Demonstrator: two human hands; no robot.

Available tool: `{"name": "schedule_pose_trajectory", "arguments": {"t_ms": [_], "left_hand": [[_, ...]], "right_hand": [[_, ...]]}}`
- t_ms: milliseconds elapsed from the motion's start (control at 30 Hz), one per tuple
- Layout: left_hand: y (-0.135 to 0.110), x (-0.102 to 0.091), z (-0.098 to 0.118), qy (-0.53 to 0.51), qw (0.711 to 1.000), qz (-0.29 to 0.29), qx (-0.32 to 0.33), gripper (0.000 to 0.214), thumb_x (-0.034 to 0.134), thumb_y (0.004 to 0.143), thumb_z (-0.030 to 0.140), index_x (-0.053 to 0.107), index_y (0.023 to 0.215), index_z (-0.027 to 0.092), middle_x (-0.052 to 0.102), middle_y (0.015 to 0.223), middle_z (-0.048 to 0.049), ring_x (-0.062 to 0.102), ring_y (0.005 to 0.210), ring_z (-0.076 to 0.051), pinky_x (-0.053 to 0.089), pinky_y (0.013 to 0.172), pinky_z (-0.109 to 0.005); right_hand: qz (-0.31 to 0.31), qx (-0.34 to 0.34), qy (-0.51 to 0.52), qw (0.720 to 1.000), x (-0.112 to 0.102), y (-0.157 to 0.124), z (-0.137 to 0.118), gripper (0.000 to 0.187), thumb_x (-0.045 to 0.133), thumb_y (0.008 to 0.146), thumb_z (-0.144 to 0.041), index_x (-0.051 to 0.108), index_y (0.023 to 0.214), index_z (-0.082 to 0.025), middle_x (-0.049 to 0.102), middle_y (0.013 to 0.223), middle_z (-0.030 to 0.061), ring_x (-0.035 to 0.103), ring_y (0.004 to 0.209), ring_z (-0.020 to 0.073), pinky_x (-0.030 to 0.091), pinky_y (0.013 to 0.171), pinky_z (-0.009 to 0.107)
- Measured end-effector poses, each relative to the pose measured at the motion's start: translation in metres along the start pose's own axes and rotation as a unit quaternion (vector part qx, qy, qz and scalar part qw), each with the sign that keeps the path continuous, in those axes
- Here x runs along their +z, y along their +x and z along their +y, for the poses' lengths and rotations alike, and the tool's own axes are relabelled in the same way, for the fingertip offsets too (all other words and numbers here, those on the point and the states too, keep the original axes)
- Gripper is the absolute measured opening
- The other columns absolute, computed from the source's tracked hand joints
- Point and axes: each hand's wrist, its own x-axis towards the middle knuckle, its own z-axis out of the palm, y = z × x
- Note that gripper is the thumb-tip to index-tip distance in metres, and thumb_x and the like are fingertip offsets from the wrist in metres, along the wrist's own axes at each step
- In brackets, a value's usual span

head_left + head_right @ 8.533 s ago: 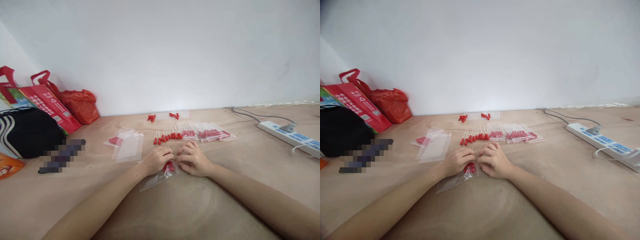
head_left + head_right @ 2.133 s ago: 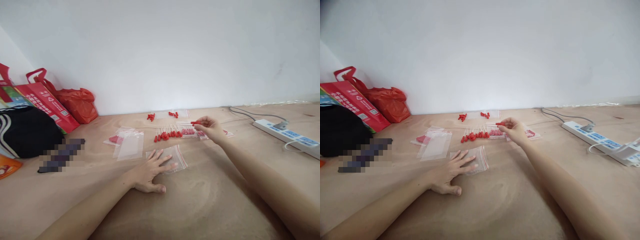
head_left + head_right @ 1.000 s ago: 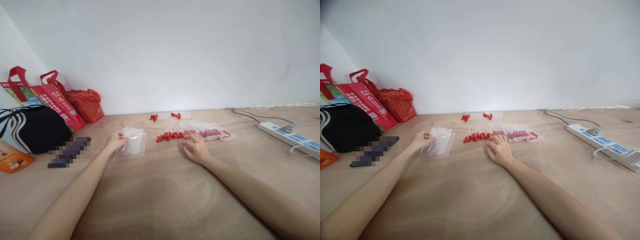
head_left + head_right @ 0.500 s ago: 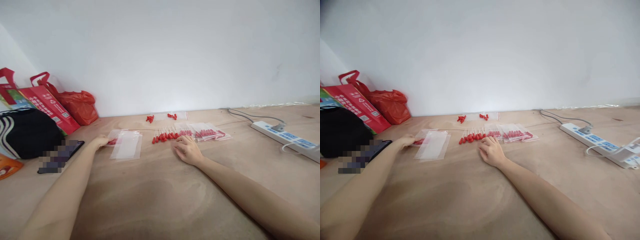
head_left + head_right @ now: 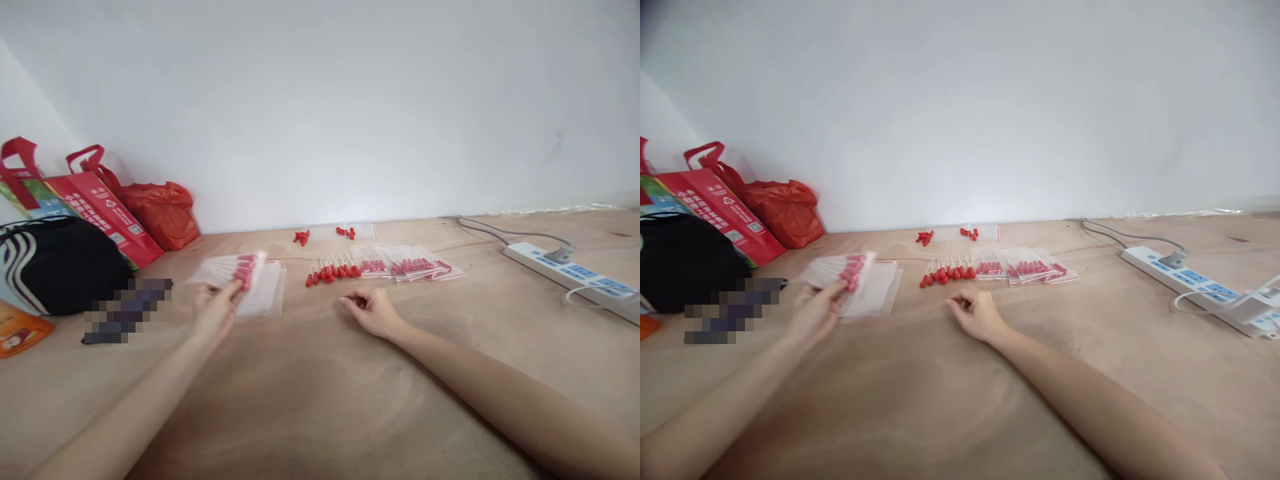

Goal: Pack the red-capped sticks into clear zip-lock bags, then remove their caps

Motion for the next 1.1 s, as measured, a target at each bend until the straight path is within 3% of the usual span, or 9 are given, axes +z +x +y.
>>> {"name": "schedule_pose_trajectory", "arguments": {"t_ms": [133,267,367,500,633,767,900,1000,1100], "left_hand": [[-0.077,0.024,-0.031,0.016,0.987,-0.151,-0.045,0.028,0.066,0.061,0.02,0.045,0.079,0.018,0.061,0.083,-0.0015,0.06,0.079,-0.016,0.049,0.076,-0.032],[-0.113,0.026,-0.047,0.119,0.945,-0.305,-0.003,0.029,0.064,0.066,0.033,0.041,0.078,0.02,0.06,0.082,-0.0008,0.059,0.078,-0.016,0.049,0.073,-0.032],[-0.1,0.017,-0.041,0.252,0.88,-0.387,0.109,0.024,0.054,0.074,0.04,0.041,0.074,0.02,0.058,0.077,-0.0018,0.056,0.072,-0.015,0.047,0.069,-0.031],[-0.047,0.004,-0.03,0.457,0.74,-0.366,0.33,0.031,0.032,0.085,0.039,0.057,0.09,0.02,0.056,0.107,-0.0088,0.047,0.103,-0.023,0.032,0.092,-0.042],[0.007,-0.006,-0.034,0.598,0.639,-0.4,0.272,0.044,0.032,0.084,0.045,0.045,0.123,0.029,0.036,0.137,-0.0067,0.025,0.128,-0.027,0.009,0.102,-0.053],[0.051,-0.018,-0.04,0.613,0.646,-0.408,0.202,0.048,0.032,0.083,0.049,0.038,0.128,0.033,0.027,0.141,-0.0031,0.021,0.13,-0.025,0.01,0.103,-0.049],[0.069,-0.025,-0.037,0.594,0.672,-0.374,0.236,0.044,0.033,0.083,0.043,0.046,0.123,0.029,0.038,0.136,-0.0027,0.029,0.127,-0.022,0.013,0.104,-0.045],[0.051,-0.014,-0.033,0.537,0.714,-0.291,0.341,0.041,0.03,0.083,0.04,0.056,0.111,0.022,0.052,0.119,-0.0074,0.04,0.116,-0.022,0.024,0.101,-0.04],[0.006,0.011,-0.03,0.467,0.718,-0.345,0.385,0.033,0.037,0.083,0.038,0.06,0.098,0.02,0.059,0.102,-0.0077,0.05,0.102,-0.02,0.035,0.094,-0.035]], "right_hand": [[-0.092,0.15,0.29,0.941,0.013,-0.008,-0.02,0.043,0.064,0.067,-0.042,0.057,0.103,-0.019,0.064,0.088,0.0045,0.06,0.079,0.0151,0.047,0.074,0.03],[-0.109,0.192,0.449,0.866,0.017,-0.011,-0.031,0.039,0.072,0.058,-0.038,0.058,0.088,-0.017,0.064,0.074,-0.0002,0.06,0.067,0.0123,0.047,0.068,0.028],[-0.072,0.263,0.476,0.836,0.01,-0.011,-0.026,0.037,0.078,0.05,-0.029,0.056,0.077,-0.016,0.059,0.056,-0.0048,0.054,0.05,0.0087,0.045,0.054,0.024],[-0.087,0.298,0.468,0.828,-0.009,-0.009,-0.011,0.034,0.077,0.051,-0.025,0.056,0.075,-0.015,0.057,0.054,-0.0047,0.054,0.049,0.009,0.045,0.052,0.025],[-0.1,0.298,0.415,0.854,-0.02,-0.007,-0.001,0.036,0.076,0.052,-0.024,0.054,0.079,-0.015,0.059,0.062,-0.0031,0.057,0.055,0.0099,0.047,0.057,0.025],[-0.034,0.253,0.363,0.896,-0.017,-0.007,0.002,0.061,0.076,0.052,-0.024,0.043,0.102,-0.021,0.061,0.088,0.0017,0.061,0.072,0.0147,0.051,0.069,0.033],[0.003,0.172,0.22,0.96,-0.018,-0.009,0.01,0.078,0.075,0.052,-0.023,0.035,0.118,-0.021,0.06,0.092,0.0044,0.061,0.081,0.0176,0.049,0.079,0.037],[-0.007,0.182,0.174,0.968,-0.023,-0.008,0.017,0.062,0.068,0.063,-0.027,0.04,0.119,-0.019,0.062,0.09,0.0056,0.061,0.084,0.0199,0.047,0.082,0.04],[-0.028,0.236,0.257,0.937,-0.026,-0.006,0.016,0.049,0.059,0.071,-0.022,0.043,0.117,-0.019,0.064,0.088,0.0051,0.062,0.085,0.0193,0.047,0.083,0.039]]}}
